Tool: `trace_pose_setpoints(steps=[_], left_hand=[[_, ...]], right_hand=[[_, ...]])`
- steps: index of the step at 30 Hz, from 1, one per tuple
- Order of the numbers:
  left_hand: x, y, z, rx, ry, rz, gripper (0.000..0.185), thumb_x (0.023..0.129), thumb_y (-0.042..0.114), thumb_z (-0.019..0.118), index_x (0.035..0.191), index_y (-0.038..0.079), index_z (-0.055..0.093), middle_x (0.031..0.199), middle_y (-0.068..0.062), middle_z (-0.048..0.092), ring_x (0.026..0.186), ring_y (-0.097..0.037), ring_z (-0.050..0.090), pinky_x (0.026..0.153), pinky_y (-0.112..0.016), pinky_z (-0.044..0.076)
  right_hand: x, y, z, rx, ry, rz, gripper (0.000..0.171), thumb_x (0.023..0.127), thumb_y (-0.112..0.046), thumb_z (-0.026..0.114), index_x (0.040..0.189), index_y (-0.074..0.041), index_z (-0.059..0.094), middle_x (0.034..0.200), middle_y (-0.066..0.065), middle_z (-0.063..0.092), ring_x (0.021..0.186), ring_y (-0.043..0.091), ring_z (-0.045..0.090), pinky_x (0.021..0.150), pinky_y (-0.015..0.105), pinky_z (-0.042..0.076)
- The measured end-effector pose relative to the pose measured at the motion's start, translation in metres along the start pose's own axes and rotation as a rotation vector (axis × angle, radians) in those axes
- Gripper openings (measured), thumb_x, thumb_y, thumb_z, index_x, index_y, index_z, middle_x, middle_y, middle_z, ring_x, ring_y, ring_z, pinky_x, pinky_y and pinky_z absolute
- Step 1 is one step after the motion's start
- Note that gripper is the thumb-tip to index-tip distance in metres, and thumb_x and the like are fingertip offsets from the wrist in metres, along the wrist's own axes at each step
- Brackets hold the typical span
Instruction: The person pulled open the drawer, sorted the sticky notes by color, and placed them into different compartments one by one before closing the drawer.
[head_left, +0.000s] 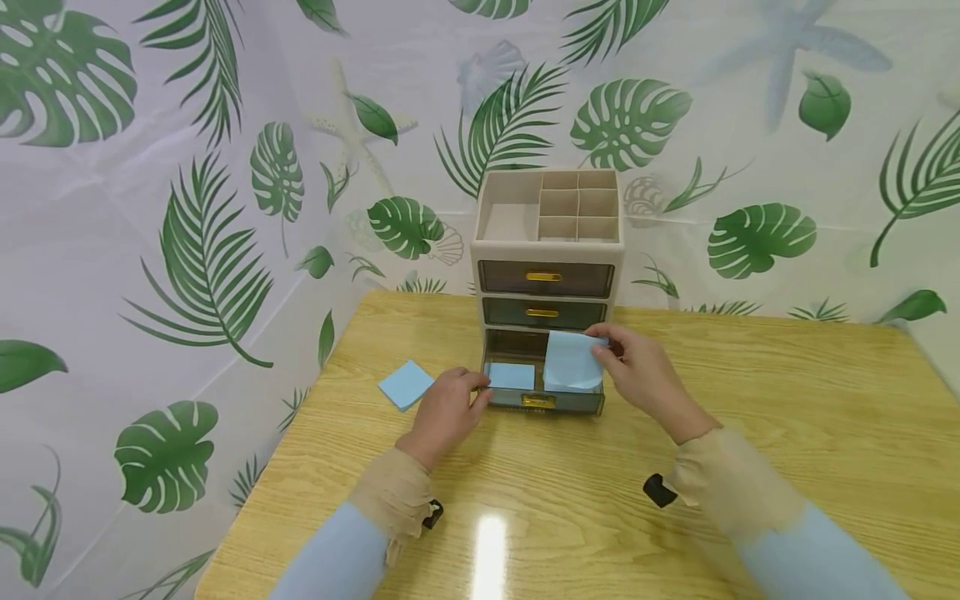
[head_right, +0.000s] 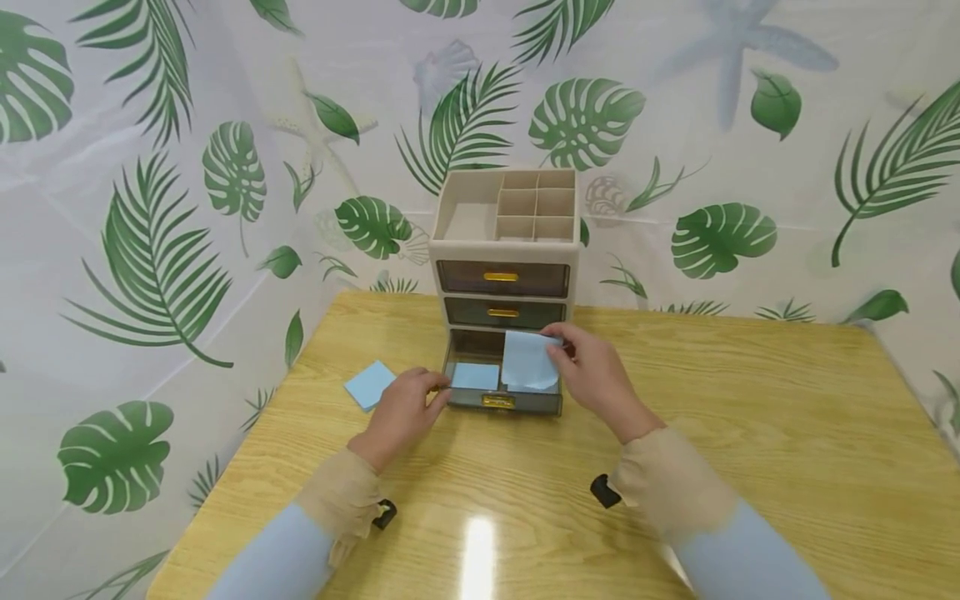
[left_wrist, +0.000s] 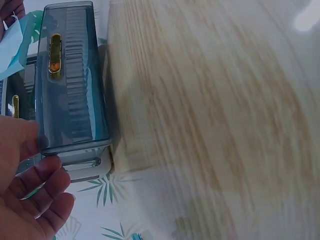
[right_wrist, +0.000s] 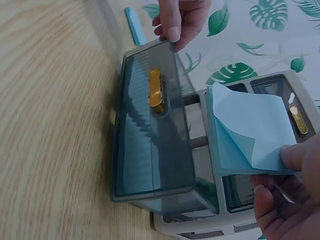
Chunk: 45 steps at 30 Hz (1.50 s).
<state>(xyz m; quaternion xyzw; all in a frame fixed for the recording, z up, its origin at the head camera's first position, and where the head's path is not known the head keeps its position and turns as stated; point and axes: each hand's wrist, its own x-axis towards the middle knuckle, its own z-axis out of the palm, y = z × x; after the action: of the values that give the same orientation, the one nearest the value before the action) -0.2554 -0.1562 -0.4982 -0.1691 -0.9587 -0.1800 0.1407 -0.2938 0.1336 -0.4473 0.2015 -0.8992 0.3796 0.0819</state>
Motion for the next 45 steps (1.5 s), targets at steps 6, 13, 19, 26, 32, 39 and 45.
trace_pose_setpoints(steps=[6,13,19,26,32,39,45], left_hand=[[0.0,0.0,0.003,0.016,0.018,0.037,0.015,0.096,0.021,0.061,0.102,0.013,0.073,0.088,0.0,0.064,0.072,-0.012,0.06,0.061,-0.026,0.05],[0.002,-0.001,0.003,0.01,0.001,0.044,0.016,0.098,0.019,0.059,0.102,0.012,0.073,0.089,-0.001,0.065,0.076,-0.014,0.062,0.067,-0.028,0.052],[0.002,-0.001,0.004,-0.004,-0.005,0.047,0.015,0.097,0.019,0.06,0.1,0.012,0.073,0.088,-0.001,0.065,0.074,-0.013,0.061,0.065,-0.026,0.051],[0.002,-0.001,0.004,-0.003,-0.007,0.042,0.016,0.097,0.021,0.06,0.1,0.012,0.073,0.089,-0.001,0.065,0.075,-0.013,0.061,0.064,-0.026,0.051],[0.002,-0.001,0.005,0.003,-0.008,0.039,0.016,0.097,0.021,0.06,0.1,0.012,0.072,0.089,-0.001,0.064,0.075,-0.013,0.061,0.064,-0.026,0.051],[0.001,-0.001,0.005,0.001,-0.016,0.033,0.016,0.097,0.021,0.06,0.101,0.012,0.073,0.09,-0.001,0.065,0.076,-0.013,0.061,0.065,-0.027,0.051],[0.001,-0.002,0.005,-0.005,0.002,0.042,0.016,0.097,0.021,0.06,0.101,0.012,0.073,0.088,-0.001,0.064,0.073,-0.012,0.06,0.063,-0.026,0.05]], right_hand=[[0.007,0.005,0.007,-0.018,-0.012,-0.005,0.021,0.1,-0.016,0.054,0.119,-0.014,0.062,0.097,0.008,0.066,0.086,0.023,0.061,0.07,0.04,0.049],[0.008,0.01,0.014,-0.022,-0.017,-0.008,0.021,0.099,-0.014,0.054,0.12,-0.011,0.061,0.101,0.011,0.066,0.089,0.026,0.061,0.073,0.043,0.05],[0.008,0.013,0.023,-0.046,-0.045,-0.015,0.023,0.099,-0.014,0.055,0.122,-0.01,0.061,0.097,0.008,0.065,0.083,0.022,0.058,0.07,0.039,0.048],[0.009,0.019,0.03,-0.092,-0.063,-0.061,0.021,0.099,-0.014,0.056,0.118,-0.012,0.062,0.096,0.005,0.064,0.076,0.02,0.055,0.064,0.036,0.046],[0.009,0.023,0.033,-0.129,-0.107,-0.05,0.022,0.1,-0.014,0.053,0.12,-0.01,0.062,0.097,0.006,0.064,0.077,0.02,0.054,0.065,0.036,0.045],[0.01,0.027,0.035,-0.17,-0.166,-0.007,0.025,0.101,-0.015,0.051,0.124,-0.01,0.06,0.088,0.004,0.061,0.079,0.021,0.052,0.065,0.036,0.043],[0.016,0.029,0.035,-0.269,-0.172,-0.033,0.024,0.098,-0.014,0.056,0.122,-0.012,0.064,0.08,0.003,0.063,0.077,0.024,0.049,0.063,0.037,0.041]])
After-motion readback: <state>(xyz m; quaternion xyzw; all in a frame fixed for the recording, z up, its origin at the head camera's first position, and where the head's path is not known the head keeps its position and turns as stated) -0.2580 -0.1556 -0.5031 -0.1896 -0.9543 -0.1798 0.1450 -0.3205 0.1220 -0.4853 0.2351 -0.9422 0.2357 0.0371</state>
